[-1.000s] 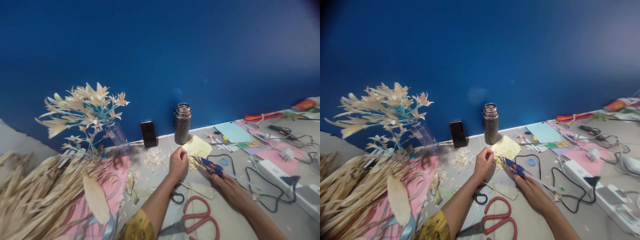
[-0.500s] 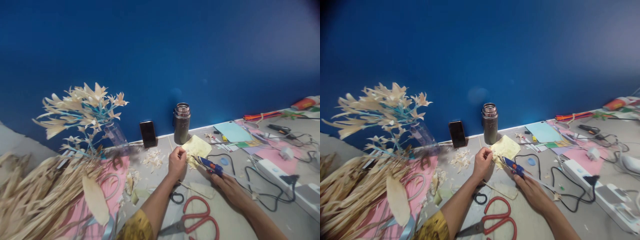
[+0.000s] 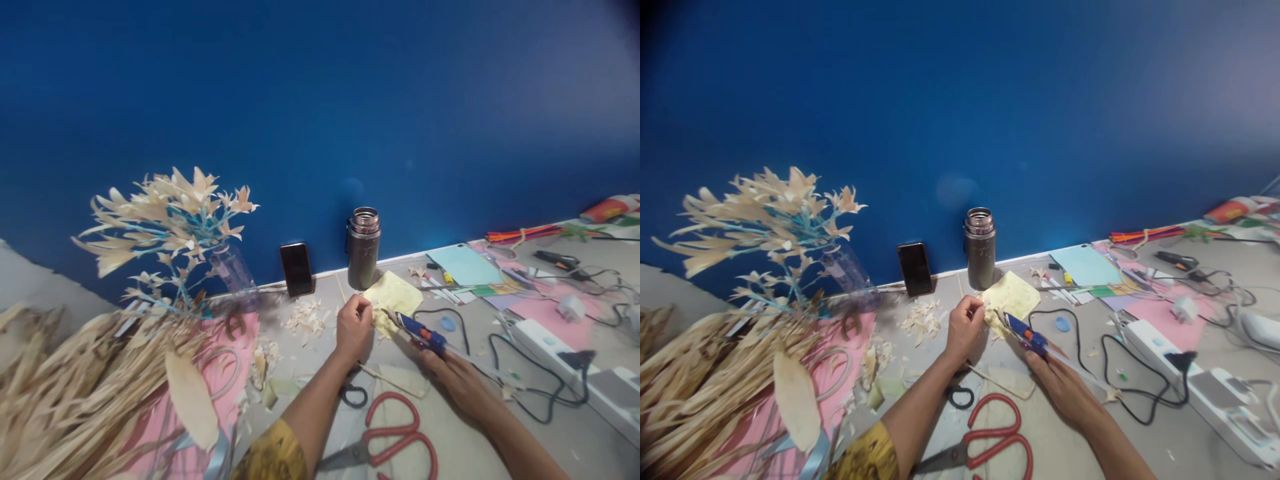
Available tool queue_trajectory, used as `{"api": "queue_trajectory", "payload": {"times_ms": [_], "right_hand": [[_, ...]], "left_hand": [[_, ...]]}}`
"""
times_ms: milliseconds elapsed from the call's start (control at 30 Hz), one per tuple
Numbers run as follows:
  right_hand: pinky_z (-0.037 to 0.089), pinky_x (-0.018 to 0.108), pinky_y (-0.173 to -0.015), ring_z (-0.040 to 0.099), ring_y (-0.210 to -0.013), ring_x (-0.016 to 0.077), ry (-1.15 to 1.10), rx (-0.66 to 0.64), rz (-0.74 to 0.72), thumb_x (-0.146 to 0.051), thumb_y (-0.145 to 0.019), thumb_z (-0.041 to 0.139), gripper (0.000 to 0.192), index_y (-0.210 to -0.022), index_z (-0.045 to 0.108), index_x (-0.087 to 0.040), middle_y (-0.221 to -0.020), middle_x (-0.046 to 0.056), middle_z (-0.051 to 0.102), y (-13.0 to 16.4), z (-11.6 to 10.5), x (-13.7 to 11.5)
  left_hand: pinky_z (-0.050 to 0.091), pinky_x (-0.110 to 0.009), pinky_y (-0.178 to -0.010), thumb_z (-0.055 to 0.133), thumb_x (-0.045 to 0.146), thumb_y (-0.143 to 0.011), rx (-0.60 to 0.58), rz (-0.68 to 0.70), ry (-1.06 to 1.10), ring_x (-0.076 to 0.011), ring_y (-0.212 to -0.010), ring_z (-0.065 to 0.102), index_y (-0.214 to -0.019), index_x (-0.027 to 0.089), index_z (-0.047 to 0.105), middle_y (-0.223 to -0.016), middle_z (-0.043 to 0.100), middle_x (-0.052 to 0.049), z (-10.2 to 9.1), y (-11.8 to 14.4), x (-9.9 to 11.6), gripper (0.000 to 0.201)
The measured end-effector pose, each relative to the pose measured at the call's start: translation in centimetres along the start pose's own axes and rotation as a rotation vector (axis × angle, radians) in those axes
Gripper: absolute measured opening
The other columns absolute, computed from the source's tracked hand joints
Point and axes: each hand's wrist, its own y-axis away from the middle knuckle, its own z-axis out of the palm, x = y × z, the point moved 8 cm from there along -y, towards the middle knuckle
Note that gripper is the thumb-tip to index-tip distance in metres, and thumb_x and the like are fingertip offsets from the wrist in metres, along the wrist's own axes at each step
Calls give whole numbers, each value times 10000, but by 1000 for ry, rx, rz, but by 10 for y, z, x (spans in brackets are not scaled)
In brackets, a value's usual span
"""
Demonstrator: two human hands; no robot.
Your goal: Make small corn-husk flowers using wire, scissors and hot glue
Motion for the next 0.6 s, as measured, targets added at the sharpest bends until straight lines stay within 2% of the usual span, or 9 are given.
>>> {"api": "queue_trajectory", "payload": {"times_ms": [100, 200, 333, 400, 500, 600], "right_hand": [[423, 532, -1149, 608, -1282, 354, -10, -11, -35, -548, -989, 474, 512, -1311, 701, -223, -1341, 125, 702, -1, 2, -8], [523, 450, -1033, 655, -1178, 320, 19, 31, -110, -503, -979, 517, 442, -1313, 669, -256, -1277, 105, 727, -5, -4, -18], [570, 392, -833, 698, -920, 284, 122, 44, -155, -482, -966, 521, 327, -1136, 684, -255, -1039, 100, 749, -11, -9, -24], [557, 405, -819, 693, -898, 285, 193, 7, -163, -454, -972, 491, 308, -1090, 676, -238, -992, 103, 723, -14, -6, -28], [539, 423, -867, 676, -961, 285, 297, -31, -172, -341, -950, 482, 267, -1090, 673, -218, -1023, 109, 699, -17, -1, -33], [526, 432, -909, 659, -1006, 288, 366, -59, -207, -250, -875, 554, 270, -1100, 698, -209, -1075, 119, 705, -17, -1, -38]], "left_hand": [[395, -262, -663, 568, 175, -834, -3, 14, -9, -143, -649, 527, -788, 211, 633, -706, 616, 29, 1, 1, 1, 87], [399, -261, -678, 571, 170, -837, 15, 12, 1, -148, -674, 545, -794, 210, 637, -722, 624, 26, -2, 1, 2, 88], [405, -264, -699, 589, 164, -823, 50, -18, 58, -156, -715, 560, -777, 204, 641, -723, 622, 23, -7, 0, 1, 80], [404, -262, -693, 610, 170, -809, 62, -45, 113, -152, -712, 554, -766, 199, 645, -720, 618, 24, -8, -1, -1, 62], [399, -251, -667, 665, 206, -783, 70, -107, 232, -138, -698, 537, -763, 189, 651, -717, 613, 24, -7, -2, -4, 30], [387, -230, -607, 731, 286, -746, 59, -208, 403, -121, -659, 532, -774, 184, 618, -678, 592, 28, -3, -4, -9, 155]]}}
